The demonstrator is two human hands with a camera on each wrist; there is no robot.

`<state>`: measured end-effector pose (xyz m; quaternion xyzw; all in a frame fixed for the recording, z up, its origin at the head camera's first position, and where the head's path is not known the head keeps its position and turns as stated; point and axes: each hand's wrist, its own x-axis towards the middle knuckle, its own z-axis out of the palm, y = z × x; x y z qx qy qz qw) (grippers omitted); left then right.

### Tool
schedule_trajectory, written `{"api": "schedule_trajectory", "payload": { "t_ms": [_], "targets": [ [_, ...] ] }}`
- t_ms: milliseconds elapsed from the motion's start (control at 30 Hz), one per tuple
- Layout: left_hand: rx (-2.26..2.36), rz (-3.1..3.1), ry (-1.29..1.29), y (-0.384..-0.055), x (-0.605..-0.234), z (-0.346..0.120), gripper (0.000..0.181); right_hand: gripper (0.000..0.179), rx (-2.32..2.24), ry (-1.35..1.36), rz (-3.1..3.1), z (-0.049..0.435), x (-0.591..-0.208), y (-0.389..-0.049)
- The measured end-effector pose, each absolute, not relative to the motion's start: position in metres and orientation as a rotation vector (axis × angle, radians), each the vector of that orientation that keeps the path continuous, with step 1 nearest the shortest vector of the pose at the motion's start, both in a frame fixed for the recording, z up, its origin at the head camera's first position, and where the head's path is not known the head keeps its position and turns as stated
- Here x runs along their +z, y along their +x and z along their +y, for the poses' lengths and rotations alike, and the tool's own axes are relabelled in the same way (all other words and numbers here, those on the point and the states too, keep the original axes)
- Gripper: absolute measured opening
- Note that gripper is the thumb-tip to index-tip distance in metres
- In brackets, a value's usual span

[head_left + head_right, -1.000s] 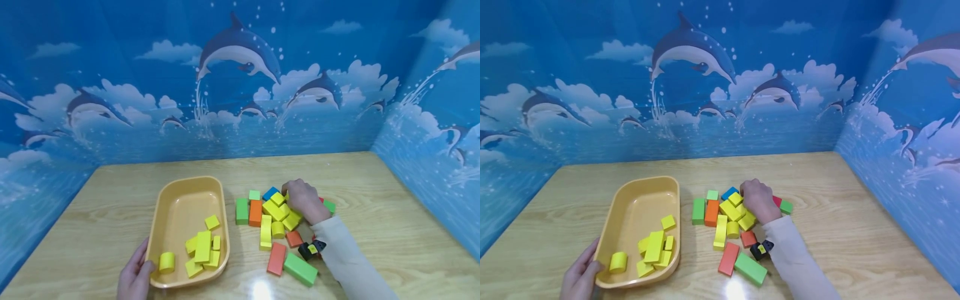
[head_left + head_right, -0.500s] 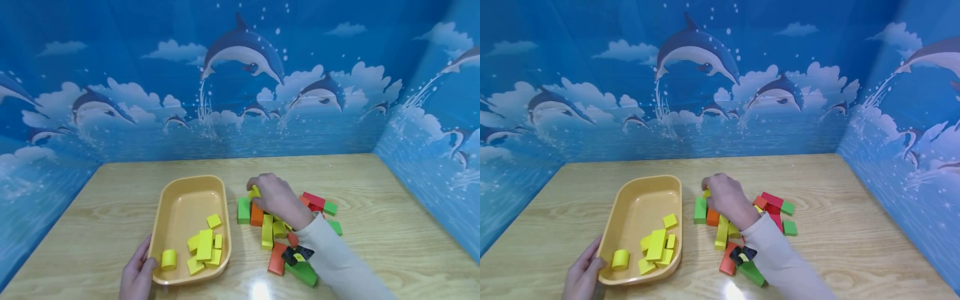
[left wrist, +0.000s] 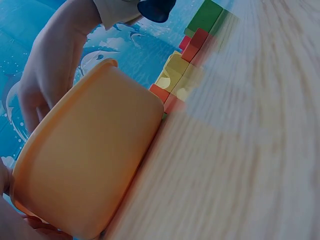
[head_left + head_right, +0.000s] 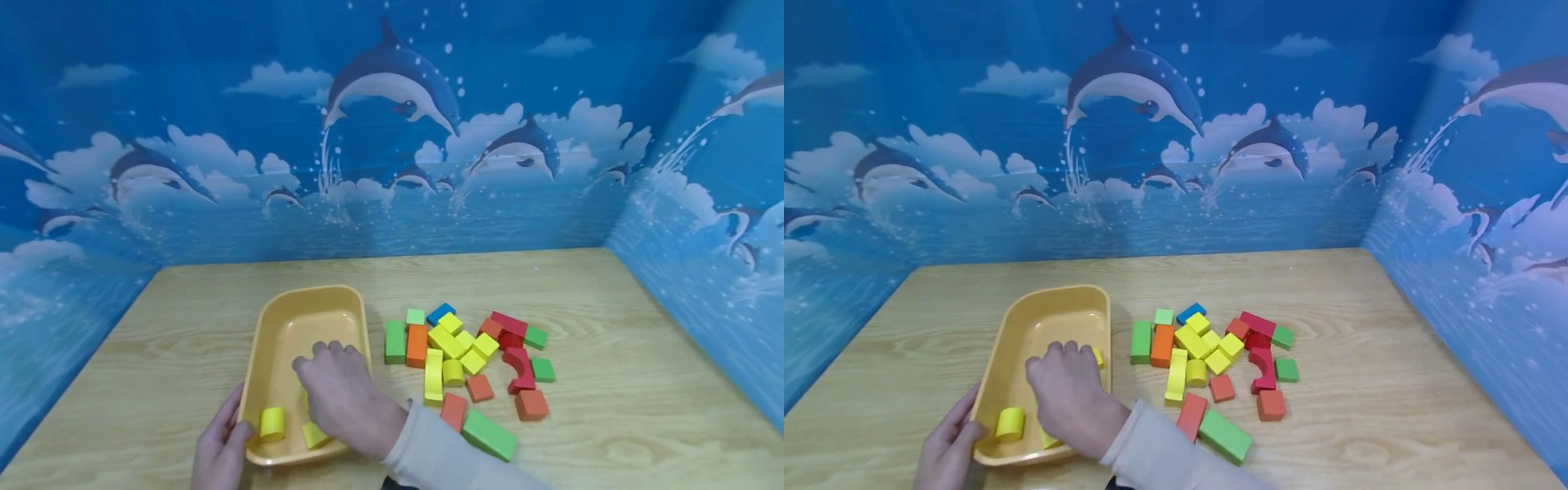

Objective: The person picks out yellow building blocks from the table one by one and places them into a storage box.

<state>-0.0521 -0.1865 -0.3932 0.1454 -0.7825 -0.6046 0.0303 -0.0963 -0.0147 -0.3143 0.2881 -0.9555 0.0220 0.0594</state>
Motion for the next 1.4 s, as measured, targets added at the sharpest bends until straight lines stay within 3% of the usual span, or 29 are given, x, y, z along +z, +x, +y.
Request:
{"api": "schedule_trajectory", "payload": {
  "t_ms": [267, 700, 1100, 1400],
  "targets": [
    [-1.888, -2.358, 0.429, -0.051, -0.401, -0.187, 0.063, 0.023, -0.076, 0.93, -2.882, -0.028, -0.337, -0.084],
    [-1.886, -2.367, 0.408, -0.052, -0.402, -0.187, 0.063, 0.021, 0.283, 1.034, -2.769, -0.009, -0.334, -0.088],
    [-1.882, -2.358, 0.43, -0.055, -0.403, -0.191, 0.063, 0.021, 0.551, 0.74, -2.61, 0.09, -0.324, -0.101],
    [-1.908, -2.312, 0.433, -0.056, -0.403, -0.191, 0.063, 0.027, 0.316, 0.411, -2.859, 0.165, -0.346, -0.11]
  ]
}}
